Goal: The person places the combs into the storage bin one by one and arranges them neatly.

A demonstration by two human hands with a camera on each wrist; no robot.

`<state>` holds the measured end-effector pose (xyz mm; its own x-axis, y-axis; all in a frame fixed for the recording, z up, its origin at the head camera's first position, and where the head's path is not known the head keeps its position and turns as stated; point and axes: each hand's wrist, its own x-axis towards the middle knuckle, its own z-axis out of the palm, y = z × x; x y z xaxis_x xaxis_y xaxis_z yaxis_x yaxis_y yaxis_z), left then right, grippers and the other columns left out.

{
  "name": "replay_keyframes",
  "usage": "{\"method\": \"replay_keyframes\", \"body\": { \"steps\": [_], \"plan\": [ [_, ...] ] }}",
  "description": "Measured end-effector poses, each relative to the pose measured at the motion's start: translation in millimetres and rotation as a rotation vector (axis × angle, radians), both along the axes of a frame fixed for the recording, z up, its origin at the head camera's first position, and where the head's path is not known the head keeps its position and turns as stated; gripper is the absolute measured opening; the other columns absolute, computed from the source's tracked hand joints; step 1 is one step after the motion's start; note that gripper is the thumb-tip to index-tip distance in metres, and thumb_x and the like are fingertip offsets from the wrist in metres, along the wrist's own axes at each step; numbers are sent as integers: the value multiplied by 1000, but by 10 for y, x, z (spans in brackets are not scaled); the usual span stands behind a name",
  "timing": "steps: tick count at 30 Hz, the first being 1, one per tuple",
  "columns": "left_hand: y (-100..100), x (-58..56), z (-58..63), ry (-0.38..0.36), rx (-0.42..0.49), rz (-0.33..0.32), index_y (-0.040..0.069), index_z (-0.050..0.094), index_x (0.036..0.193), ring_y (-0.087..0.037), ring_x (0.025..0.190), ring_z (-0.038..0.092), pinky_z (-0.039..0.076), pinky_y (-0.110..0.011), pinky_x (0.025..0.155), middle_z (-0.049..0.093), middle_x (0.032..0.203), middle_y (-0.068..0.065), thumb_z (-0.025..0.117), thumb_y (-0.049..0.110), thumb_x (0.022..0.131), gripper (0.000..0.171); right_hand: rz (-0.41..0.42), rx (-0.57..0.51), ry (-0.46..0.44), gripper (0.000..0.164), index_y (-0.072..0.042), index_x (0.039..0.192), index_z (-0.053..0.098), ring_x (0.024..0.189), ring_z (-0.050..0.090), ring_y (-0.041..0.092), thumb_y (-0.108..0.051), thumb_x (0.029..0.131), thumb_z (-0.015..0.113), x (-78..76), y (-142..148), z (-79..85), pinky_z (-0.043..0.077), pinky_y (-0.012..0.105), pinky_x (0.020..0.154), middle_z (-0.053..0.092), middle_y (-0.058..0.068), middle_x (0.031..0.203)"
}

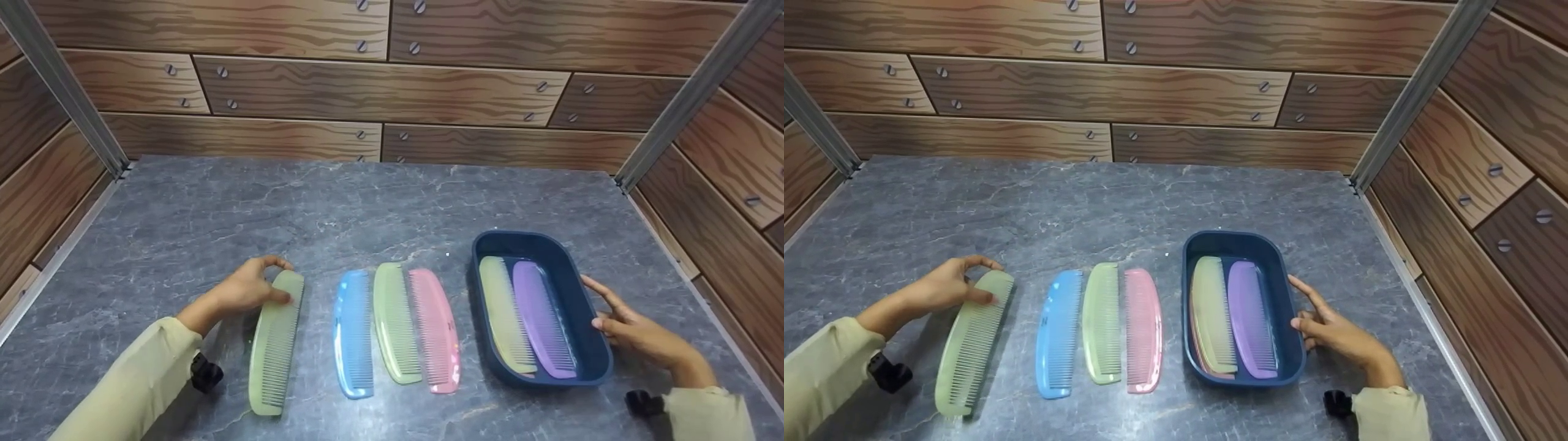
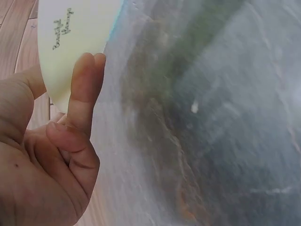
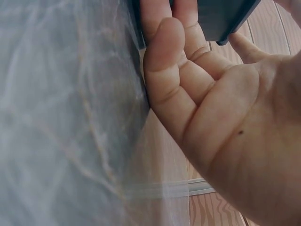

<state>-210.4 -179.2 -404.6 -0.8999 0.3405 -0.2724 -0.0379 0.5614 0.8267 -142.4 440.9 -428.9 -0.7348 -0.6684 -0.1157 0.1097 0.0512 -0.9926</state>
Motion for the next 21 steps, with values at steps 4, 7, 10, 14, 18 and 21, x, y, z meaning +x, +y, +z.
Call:
{"method": "replay_keyframes", "body": {
  "steps": [4,7,10,14,18,21],
  "plan": [
    [59,-24,52,-3,-1,8,-1,49,125,-22,76,66,58,-35,68,62,105,-23,72,5,77,54,-2,2,-5,71,-32,154,-7,115,62,17,4,102,27,4,6,-7,53,35,92,63,4,125],
    [120,-50,111,7,5,10,-1,48,126,-24,81,65,58,-36,71,60,110,-25,72,6,77,55,-6,6,-7,71,-32,154,-7,114,62,17,3,102,27,10,9,-13,53,36,92,63,4,125],
    [205,-92,182,29,14,6,0,49,126,-25,85,65,58,-37,74,59,114,-25,72,6,77,54,-9,8,-11,70,-32,154,-6,115,62,18,2,103,27,18,9,-16,53,37,92,62,3,128],
    [342,-157,282,55,26,-5,2,51,125,-24,89,63,57,-36,77,59,116,-23,73,6,76,53,-19,38,-7,70,-33,154,-7,114,62,17,1,103,28,23,4,-10,54,37,91,63,1,127],
    [495,-208,372,63,61,-15,3,51,126,-24,88,66,58,-35,77,61,115,-24,74,4,76,55,-42,87,9,70,-33,154,-6,114,63,16,-1,103,29,27,4,9,54,36,90,62,-1,127],
    [623,-243,437,67,87,-24,3,51,128,-24,85,67,58,-35,75,62,114,-24,74,2,76,56,-51,100,11,70,-33,154,-6,111,64,16,-1,103,30,30,8,15,55,36,88,64,0,121]
  ]
}}
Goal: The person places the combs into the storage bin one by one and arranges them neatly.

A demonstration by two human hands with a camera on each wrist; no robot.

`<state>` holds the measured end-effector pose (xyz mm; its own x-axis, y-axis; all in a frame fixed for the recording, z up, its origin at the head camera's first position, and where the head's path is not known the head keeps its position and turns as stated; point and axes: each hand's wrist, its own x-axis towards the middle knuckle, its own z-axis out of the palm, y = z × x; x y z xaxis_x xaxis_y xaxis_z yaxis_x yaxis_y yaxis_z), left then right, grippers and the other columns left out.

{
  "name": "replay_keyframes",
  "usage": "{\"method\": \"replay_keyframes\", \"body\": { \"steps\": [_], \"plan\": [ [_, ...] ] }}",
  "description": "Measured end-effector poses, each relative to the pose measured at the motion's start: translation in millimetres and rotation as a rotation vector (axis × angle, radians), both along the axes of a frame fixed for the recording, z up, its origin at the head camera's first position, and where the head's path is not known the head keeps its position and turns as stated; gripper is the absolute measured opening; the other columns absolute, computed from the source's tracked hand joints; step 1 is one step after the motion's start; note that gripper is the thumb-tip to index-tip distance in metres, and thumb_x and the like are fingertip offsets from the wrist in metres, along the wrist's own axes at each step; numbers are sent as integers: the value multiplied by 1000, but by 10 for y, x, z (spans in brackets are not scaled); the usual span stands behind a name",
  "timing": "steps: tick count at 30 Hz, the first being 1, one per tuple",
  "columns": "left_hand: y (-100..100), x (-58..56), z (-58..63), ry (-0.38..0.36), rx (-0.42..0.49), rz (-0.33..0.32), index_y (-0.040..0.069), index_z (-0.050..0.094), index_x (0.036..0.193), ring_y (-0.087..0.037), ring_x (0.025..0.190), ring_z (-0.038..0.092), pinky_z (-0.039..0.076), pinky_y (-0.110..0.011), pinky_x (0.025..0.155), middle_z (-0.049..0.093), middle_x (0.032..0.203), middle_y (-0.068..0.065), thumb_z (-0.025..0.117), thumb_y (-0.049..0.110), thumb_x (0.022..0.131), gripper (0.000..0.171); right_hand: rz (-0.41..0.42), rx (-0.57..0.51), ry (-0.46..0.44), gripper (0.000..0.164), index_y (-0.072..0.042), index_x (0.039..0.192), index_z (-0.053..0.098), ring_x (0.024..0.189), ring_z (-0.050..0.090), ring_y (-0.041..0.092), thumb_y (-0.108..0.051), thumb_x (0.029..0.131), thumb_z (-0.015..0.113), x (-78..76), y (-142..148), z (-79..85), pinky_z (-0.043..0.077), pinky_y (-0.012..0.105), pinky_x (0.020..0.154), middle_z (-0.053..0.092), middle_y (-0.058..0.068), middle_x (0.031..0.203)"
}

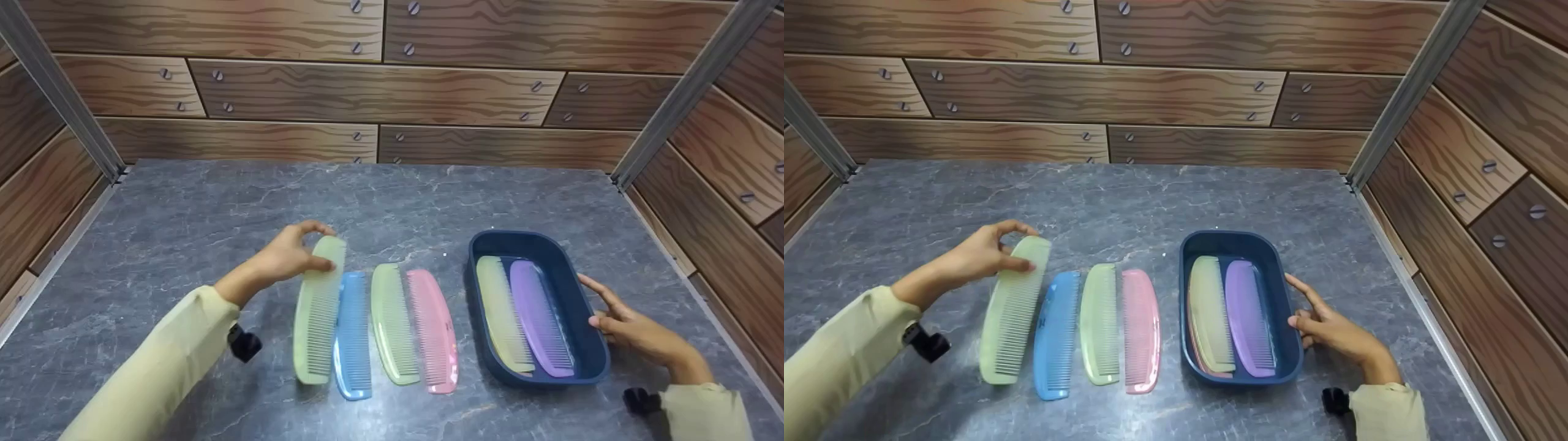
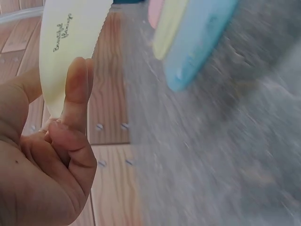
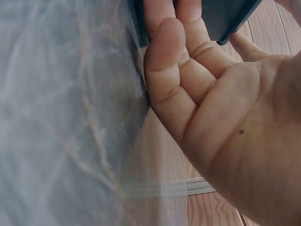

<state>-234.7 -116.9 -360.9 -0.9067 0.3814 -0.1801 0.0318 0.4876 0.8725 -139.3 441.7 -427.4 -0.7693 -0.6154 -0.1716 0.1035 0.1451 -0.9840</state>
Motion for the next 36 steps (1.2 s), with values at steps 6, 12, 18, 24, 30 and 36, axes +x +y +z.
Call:
{"method": "replay_keyframes", "body": {
  "steps": [6,12,18,24,30,36],
  "plan": [
    [252,-47,103,13,56,-20,2,51,128,-22,82,67,59,-33,74,61,113,-24,74,0,76,56,12,-19,-6,70,-36,154,-3,108,65,16,-1,103,30,-16,-5,0,55,37,87,66,2,116],
    [481,-91,176,4,140,-41,4,49,128,-17,74,68,58,-33,74,65,109,-24,73,-2,78,56,14,-3,9,70,-33,154,-5,101,66,12,-1,103,30,-17,-8,7,56,35,84,65,-3,105],
    [636,-142,185,-26,226,-42,6,47,131,-19,80,69,58,-34,77,65,109,-24,69,-2,81,55,19,-7,20,70,-32,154,-5,99,65,10,0,103,31,-16,-8,9,56,33,83,64,-4,102],
    [760,-188,132,-40,279,-37,7,48,130,-20,80,69,58,-36,76,65,109,-25,66,-3,81,53,24,-32,20,71,-29,154,-7,106,65,14,1,103,30,-18,-15,-4,55,34,86,65,3,116],
    [924,-210,133,-50,310,-30,8,47,132,-21,80,70,58,-36,76,66,109,-23,66,-2,81,55,20,-14,26,71,-28,154,-8,109,64,14,1,103,30,-10,-7,2,55,35,87,63,1,121],
    [1147,-230,163,-70,336,-24,9,48,133,-19,76,68,58,-36,77,66,107,-20,66,-1,80,57,16,-8,12,71,-28,154,-9,113,63,17,0,103,31,-2,3,15,55,36,89,60,1,130]
  ]
}}
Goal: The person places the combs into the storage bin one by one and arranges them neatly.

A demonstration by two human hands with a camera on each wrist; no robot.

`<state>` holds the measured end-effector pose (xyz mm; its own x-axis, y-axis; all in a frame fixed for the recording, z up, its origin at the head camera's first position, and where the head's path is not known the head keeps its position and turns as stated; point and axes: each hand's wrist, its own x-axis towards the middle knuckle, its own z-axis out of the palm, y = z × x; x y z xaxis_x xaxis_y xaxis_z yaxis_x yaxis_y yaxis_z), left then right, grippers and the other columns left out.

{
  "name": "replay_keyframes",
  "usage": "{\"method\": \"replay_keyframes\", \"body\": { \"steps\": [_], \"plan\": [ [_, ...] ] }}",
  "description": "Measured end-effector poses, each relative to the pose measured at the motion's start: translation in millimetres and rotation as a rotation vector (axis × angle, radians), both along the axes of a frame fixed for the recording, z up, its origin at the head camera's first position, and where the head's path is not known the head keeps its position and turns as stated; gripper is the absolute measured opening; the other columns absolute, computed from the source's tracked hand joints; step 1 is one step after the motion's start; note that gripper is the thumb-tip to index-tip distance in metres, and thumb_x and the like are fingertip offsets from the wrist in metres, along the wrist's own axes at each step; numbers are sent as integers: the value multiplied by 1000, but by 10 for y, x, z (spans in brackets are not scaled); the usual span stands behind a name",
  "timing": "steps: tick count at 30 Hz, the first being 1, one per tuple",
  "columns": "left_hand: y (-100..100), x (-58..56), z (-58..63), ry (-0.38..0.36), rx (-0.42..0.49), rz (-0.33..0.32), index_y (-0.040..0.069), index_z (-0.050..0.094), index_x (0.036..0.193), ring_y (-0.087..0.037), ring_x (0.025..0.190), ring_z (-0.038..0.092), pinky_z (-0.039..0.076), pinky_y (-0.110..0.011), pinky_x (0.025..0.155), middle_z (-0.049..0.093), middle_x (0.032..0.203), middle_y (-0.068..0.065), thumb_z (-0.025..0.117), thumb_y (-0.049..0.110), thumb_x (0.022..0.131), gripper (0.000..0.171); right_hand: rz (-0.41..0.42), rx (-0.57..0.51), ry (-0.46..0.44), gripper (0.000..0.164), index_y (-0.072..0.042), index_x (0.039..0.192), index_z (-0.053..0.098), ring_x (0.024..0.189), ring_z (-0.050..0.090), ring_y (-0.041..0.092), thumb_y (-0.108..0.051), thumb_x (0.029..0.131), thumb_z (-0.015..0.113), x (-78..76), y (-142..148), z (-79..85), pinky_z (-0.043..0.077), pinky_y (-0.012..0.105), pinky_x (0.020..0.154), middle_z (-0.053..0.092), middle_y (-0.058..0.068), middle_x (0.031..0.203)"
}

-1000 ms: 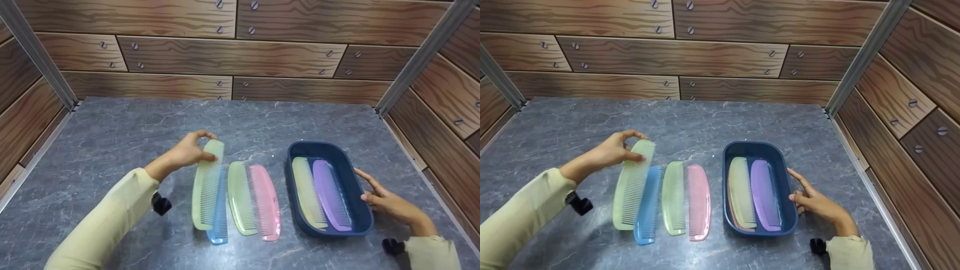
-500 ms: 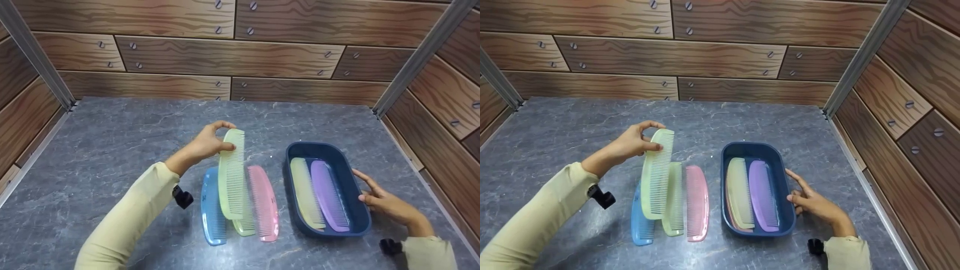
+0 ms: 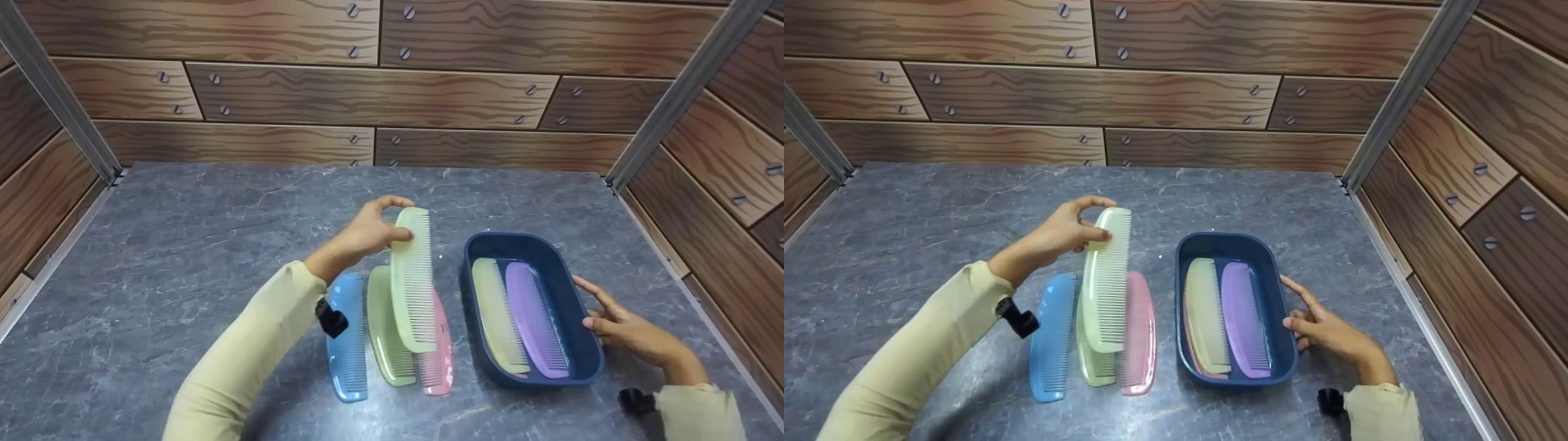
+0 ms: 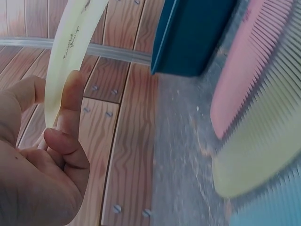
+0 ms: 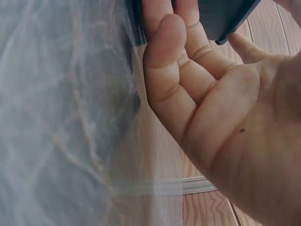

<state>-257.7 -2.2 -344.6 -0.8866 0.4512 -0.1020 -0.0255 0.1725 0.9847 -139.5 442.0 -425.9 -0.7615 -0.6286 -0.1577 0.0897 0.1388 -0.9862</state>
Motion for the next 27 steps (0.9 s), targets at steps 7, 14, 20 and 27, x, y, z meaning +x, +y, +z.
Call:
{"method": "replay_keyframes", "body": {
  "steps": [7,14,20,27],
  "plan": [
    [250,-8,-18,6,19,-19,12,48,136,-15,70,64,53,-26,62,65,105,-17,65,1,81,59,0,-18,10,71,-26,155,-8,116,62,17,2,102,31,-2,1,-15,55,38,88,56,-4,135],
    [451,-15,-84,3,52,-31,13,50,134,-14,70,63,50,-24,58,64,104,-14,65,2,82,55,-10,4,2,71,-27,155,-8,117,61,17,0,103,32,-10,3,-6,55,38,88,55,-6,135],
    [577,-26,-132,3,50,-36,15,51,131,-12,55,54,30,-22,46,63,90,-9,64,2,82,53,-23,32,13,71,-26,155,-9,116,61,16,-1,103,33,-14,4,-8,55,38,88,55,-6,134],
    [753,-36,-142,-60,119,-52,15,48,132,-12,57,62,36,-20,46,64,89,-11,63,-3,81,56,-3,-7,23,71,-26,155,-7,115,62,19,2,102,32,-21,2,-8,55,38,88,55,1,133]
  ]
}}
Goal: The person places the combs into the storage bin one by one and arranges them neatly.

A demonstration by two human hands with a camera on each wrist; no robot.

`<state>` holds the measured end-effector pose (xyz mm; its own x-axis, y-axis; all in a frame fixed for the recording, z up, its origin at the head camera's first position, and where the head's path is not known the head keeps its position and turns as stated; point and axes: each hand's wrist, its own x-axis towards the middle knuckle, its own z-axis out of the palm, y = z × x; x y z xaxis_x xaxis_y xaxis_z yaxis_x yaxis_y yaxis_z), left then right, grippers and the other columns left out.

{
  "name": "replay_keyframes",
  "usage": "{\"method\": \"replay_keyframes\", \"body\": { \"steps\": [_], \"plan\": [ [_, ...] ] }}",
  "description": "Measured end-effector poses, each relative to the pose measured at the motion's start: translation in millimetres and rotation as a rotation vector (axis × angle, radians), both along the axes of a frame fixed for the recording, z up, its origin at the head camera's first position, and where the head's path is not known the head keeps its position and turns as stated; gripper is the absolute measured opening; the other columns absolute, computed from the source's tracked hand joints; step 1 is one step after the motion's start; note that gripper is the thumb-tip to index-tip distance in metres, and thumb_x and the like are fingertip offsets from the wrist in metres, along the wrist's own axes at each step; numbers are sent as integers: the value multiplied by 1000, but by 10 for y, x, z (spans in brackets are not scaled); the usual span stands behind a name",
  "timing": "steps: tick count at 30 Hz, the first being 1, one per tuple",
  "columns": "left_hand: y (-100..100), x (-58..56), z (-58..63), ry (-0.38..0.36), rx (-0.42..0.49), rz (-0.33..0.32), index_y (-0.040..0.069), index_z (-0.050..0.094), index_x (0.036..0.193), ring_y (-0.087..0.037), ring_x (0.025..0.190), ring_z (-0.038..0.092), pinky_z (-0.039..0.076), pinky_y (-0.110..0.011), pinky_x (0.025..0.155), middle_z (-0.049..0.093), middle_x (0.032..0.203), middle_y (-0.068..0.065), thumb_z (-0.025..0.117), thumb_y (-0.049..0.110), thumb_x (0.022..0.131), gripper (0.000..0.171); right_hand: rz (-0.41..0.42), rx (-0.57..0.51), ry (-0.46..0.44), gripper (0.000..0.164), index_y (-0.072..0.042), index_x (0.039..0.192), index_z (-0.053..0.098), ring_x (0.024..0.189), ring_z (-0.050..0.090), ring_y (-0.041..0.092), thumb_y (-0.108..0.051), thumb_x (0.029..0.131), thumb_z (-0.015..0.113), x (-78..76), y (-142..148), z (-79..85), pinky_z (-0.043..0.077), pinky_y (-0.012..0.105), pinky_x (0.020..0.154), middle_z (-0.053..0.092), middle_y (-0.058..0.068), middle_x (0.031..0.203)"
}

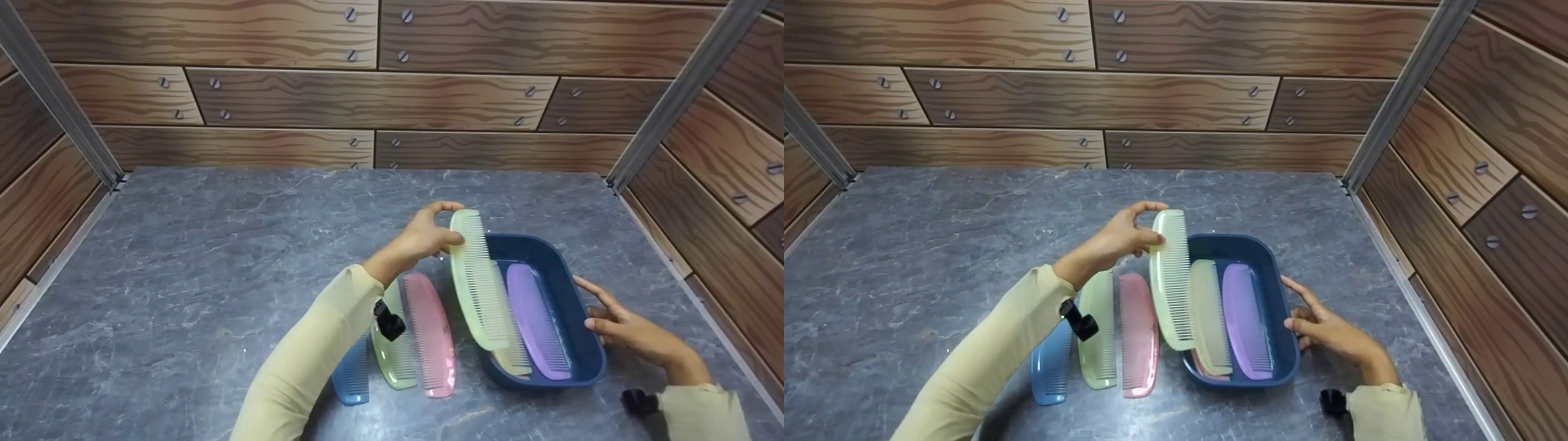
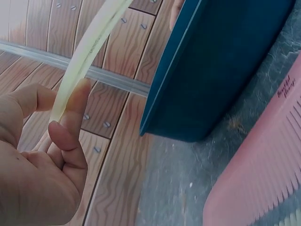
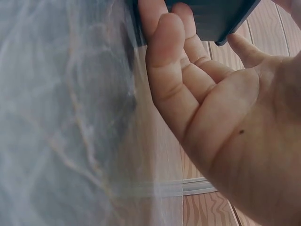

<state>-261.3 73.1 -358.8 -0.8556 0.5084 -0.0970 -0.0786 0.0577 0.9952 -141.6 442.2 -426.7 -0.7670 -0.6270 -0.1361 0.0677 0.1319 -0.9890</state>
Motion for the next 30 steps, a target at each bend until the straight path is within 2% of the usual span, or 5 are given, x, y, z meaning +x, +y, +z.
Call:
{"method": "replay_keyframes", "body": {
  "steps": [7,14,18,25,30],
  "plan": [
    [189,-2,-40,-18,19,12,17,50,130,-14,57,62,34,-22,46,66,78,-10,64,-6,79,57,-8,21,19,71,-25,155,-6,115,62,18,2,102,33,-13,-12,4,55,38,88,55,-1,132],
    [385,9,-106,-33,52,4,16,50,129,-12,53,57,36,-21,46,65,76,-8,64,-9,79,58,-25,56,0,71,-24,154,-9,114,62,17,0,102,33,-5,2,-8,55,38,88,56,0,130],
    [477,18,-159,-16,39,1,16,51,126,-10,50,53,35,-21,45,61,73,-5,63,-11,77,57,-32,83,1,71,-23,153,-11,113,62,15,-2,103,34,-17,2,-16,55,38,88,56,-3,130],
    [595,33,-268,-24,7,-21,20,50,123,-12,53,57,35,-22,46,60,69,-3,65,-8,79,54,-51,147,10,72,-22,153,-12,112,62,13,-5,103,36,-9,0,-9,55,37,88,54,-4,129],
    [708,62,-267,-15,-1,-12,22,51,120,-13,53,58,36,-22,46,60,68,-3,67,-6,79,53,-57,153,13,72,-23,154,-12,114,61,10,-5,103,35,16,4,25,54,36,88,52,-6,130]
  ]
}}
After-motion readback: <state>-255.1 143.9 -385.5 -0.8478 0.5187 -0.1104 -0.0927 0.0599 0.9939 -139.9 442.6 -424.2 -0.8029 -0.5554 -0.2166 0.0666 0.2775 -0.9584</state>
